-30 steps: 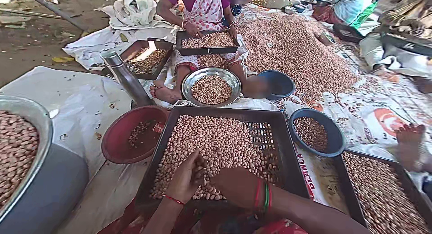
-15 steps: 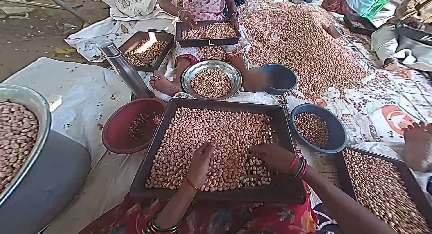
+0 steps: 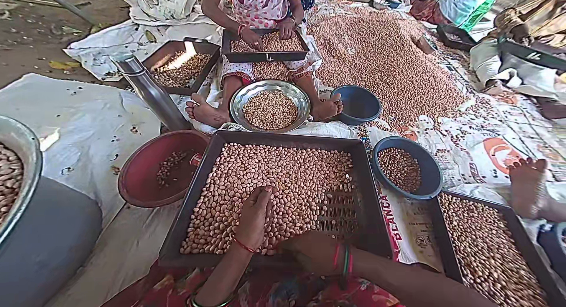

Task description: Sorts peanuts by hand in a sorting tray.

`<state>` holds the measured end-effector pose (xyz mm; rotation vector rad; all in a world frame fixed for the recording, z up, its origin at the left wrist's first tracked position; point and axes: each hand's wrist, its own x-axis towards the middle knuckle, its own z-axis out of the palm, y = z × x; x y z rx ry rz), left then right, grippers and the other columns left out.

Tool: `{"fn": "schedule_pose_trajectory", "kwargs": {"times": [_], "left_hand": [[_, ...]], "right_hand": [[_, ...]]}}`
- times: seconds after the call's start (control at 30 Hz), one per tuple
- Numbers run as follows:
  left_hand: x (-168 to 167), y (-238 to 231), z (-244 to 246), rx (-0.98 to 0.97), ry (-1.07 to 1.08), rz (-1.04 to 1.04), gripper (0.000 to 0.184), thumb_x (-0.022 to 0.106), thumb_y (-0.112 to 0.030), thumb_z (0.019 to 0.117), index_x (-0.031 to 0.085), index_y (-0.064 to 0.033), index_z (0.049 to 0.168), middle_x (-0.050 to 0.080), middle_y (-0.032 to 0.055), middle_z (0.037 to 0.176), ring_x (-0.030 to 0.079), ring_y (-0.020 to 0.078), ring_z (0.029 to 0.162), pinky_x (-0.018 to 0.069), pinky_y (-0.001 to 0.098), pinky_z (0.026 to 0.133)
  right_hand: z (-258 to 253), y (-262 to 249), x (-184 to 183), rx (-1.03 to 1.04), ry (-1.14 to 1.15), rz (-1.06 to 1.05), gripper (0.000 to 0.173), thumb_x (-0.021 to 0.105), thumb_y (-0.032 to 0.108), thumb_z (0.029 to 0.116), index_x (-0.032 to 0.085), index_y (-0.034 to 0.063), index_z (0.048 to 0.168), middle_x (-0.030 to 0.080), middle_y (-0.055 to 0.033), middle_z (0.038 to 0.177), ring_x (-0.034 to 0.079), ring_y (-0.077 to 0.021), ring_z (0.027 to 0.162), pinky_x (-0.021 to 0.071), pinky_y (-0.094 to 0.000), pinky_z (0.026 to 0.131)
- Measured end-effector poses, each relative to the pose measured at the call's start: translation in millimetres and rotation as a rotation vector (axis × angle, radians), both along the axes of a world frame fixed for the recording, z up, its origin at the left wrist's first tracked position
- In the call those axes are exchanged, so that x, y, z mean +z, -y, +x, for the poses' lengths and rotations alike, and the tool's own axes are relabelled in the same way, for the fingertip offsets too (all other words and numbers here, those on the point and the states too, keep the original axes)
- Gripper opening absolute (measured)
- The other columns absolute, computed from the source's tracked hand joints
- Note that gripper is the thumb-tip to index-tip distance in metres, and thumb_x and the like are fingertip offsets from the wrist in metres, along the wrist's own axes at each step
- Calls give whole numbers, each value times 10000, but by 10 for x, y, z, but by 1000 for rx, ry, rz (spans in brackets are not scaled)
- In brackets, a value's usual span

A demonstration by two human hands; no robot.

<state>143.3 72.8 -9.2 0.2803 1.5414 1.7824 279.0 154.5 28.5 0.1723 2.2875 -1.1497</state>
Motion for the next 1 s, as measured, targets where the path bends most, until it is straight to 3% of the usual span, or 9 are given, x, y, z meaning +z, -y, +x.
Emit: {"fn": "schedule_pose_trajectory", "kwargs": {"times": [0.13, 0.23, 0.33, 0.47, 0.53, 0.6, 0.7, 0.87, 1.0], "left_hand": [[-19, 46, -15, 54, -101, 57, 279, 357, -77, 1092, 591, -79, 941, 438, -128, 516, 385, -42, 393, 345, 112, 396], [-7, 64, -37, 67, -77, 35, 266, 373, -91, 1098, 597, -78, 954, 432, -121, 527, 379, -33, 395, 344, 117, 396], [19, 34, -42, 47, -15, 12, 251, 382, -93, 1102, 593, -61, 969, 418, -112, 517, 365, -30, 382, 330, 120, 383], [30, -10, -43, -17, 6, -8, 228, 400, -100, 1101, 577, -57, 963, 408, -100, 522, 365, -23, 392, 327, 126, 393], [24, -9, -42, -31, 2, -7, 218, 411, -97, 1098, 584, -49, 974, 407, -97, 519, 362, -16, 394, 322, 131, 398], [17, 7, -37, -33, 5, -6, 219, 401, -92, 1099, 584, -44, 987, 412, -97, 519, 366, -18, 393, 330, 128, 399], [19, 37, -40, -8, 11, -19, 230, 389, -94, 1102, 582, -42, 988, 410, -98, 515, 365, -23, 386, 328, 126, 391], [47, 31, -53, 20, 45, -20, 232, 387, -105, 1107, 571, -38, 983, 399, -93, 511, 359, -20, 382, 320, 129, 383], [58, 45, -59, 46, 53, -19, 232, 394, -111, 1108, 575, -34, 985, 401, -91, 519, 363, -17, 385, 327, 130, 386]], "right_hand": [[-358, -135, -124, -181, -48, 213, 479, 454, -32, 1032, 492, 43, 1503, 629, -309, 1311, 633, -511, 1168, 480, -680, 969], [-326, -663, 11, -418, -147, 317, 503, 389, -65, 1039, 456, 14, 1532, 512, -246, 1519, 532, -398, 1379, 392, -545, 1154], [-13, -986, 255, -570, -143, 317, 438, 343, 14, 1087, 505, 3, 1494, 525, -205, 1523, 514, -326, 1410, 364, -459, 1181], [388, -838, 212, -159, 115, 180, 373, 417, 42, 1083, 585, -49, 1404, 658, -300, 1281, 631, -441, 1204, 432, -575, 1074], [407, -761, 74, -33, 202, 192, 367, 437, 57, 1085, 591, -32, 1406, 647, -306, 1295, 616, -468, 1218, 420, -611, 1066], [342, -773, 15, -207, 139, 345, 361, 438, 96, 1093, 598, -39, 1386, 639, -311, 1307, 604, -489, 1239, 427, -638, 1062], [121, -753, 38, -454, -52, 405, 348, 435, 103, 1088, 633, -44, 1334, 655, -258, 1323, 630, -412, 1237, 448, -570, 1060], [-244, -384, -17, -241, -73, 381, 344, 412, 113, 1099, 642, -58, 1288, 663, -275, 1277, 647, -444, 1192, 483, -609, 994], [-437, -296, -24, -285, -53, 435, 357, 391, 103, 1101, 609, -44, 1342, 639, -276, 1305, 647, -441, 1186, 496, -587, 985]]}}
